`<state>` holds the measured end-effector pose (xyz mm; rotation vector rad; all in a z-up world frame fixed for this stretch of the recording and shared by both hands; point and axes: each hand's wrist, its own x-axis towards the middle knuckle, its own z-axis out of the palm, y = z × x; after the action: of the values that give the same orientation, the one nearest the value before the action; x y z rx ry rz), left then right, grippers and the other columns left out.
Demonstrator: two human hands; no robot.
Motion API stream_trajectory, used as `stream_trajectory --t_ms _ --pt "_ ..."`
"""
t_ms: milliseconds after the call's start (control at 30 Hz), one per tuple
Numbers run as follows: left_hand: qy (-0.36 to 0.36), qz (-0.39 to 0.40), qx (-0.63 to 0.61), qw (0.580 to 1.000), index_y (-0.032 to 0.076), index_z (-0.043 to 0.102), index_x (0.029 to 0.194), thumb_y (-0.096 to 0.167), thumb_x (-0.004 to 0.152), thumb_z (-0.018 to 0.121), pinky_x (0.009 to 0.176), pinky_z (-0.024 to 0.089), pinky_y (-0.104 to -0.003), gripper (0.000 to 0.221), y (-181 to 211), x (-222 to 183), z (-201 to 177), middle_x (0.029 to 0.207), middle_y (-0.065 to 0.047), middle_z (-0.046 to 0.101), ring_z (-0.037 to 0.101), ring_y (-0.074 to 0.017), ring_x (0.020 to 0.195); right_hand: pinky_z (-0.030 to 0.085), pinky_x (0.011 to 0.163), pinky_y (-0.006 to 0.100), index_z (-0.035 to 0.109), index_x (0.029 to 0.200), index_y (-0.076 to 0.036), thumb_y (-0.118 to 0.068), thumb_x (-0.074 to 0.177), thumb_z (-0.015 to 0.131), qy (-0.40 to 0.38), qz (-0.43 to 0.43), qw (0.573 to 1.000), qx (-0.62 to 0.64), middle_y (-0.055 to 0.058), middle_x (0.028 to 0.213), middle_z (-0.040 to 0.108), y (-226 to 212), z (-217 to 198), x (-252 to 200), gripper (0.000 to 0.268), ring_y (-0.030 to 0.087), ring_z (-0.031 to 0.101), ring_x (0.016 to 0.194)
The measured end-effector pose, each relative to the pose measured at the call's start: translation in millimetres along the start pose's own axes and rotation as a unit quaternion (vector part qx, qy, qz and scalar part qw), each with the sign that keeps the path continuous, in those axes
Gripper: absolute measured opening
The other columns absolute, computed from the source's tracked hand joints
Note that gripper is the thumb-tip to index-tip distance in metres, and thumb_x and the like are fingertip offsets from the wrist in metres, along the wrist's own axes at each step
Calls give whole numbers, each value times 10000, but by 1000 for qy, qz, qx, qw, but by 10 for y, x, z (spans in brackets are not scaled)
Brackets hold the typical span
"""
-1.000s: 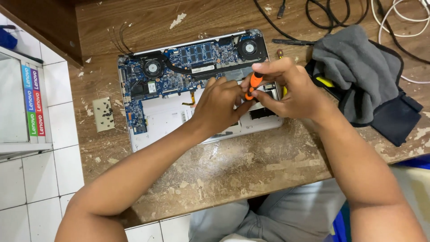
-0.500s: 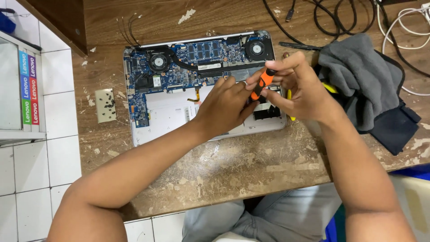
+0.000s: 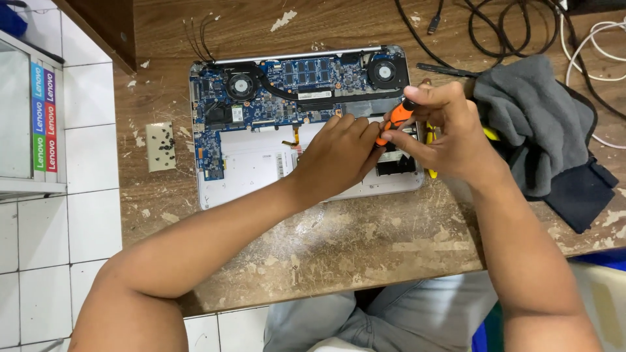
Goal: Reassembling internal components of a laptop by positioning parts and fastening them with a screwdriver.
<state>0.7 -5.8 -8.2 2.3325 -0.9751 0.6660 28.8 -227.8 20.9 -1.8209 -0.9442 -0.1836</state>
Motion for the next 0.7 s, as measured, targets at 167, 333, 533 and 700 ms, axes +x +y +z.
stream_trajectory --t_ms 167,333,533,700 --pt "-27 -29 -83 996 22 642 939 149 908 689 674 404 -367 139 -39 0 -37 728 -43 525 565 -258 716 623 766 451 409 1326 153 163 859 756 -18 3 999 27 312 1065 671 -245 80 159 582 406 748 874" --pt "-49 -51 -138 988 39 628 1011 134 908 702 709 408 -365 159 -29 0 -86 758 -27 529 583 -250 766 619 714 424 487 1299 127 164 850 785 -11 -8 1000 15 267 997 670 3 -18 10 541 371 754 853" --pt "-68 -49 -120 989 40 655 986 131 909 710 718 401 -359 131 -30 -3 -65 748 -25 533 574 -239 758 580 599 399 530 1273 118 80 814 910 31 -46 996 -70 230 900 603 -47 24 46 597 362 696 675" --pt "-66 -38 -106 991 41 634 947 147 921 694 715 382 -362 125 -34 9 -75 753 -25 502 547 -243 757 631 721 407 462 1282 123 170 879 756 -9 -28 999 38 260 1052 698 -270 119 208 501 327 756 838"
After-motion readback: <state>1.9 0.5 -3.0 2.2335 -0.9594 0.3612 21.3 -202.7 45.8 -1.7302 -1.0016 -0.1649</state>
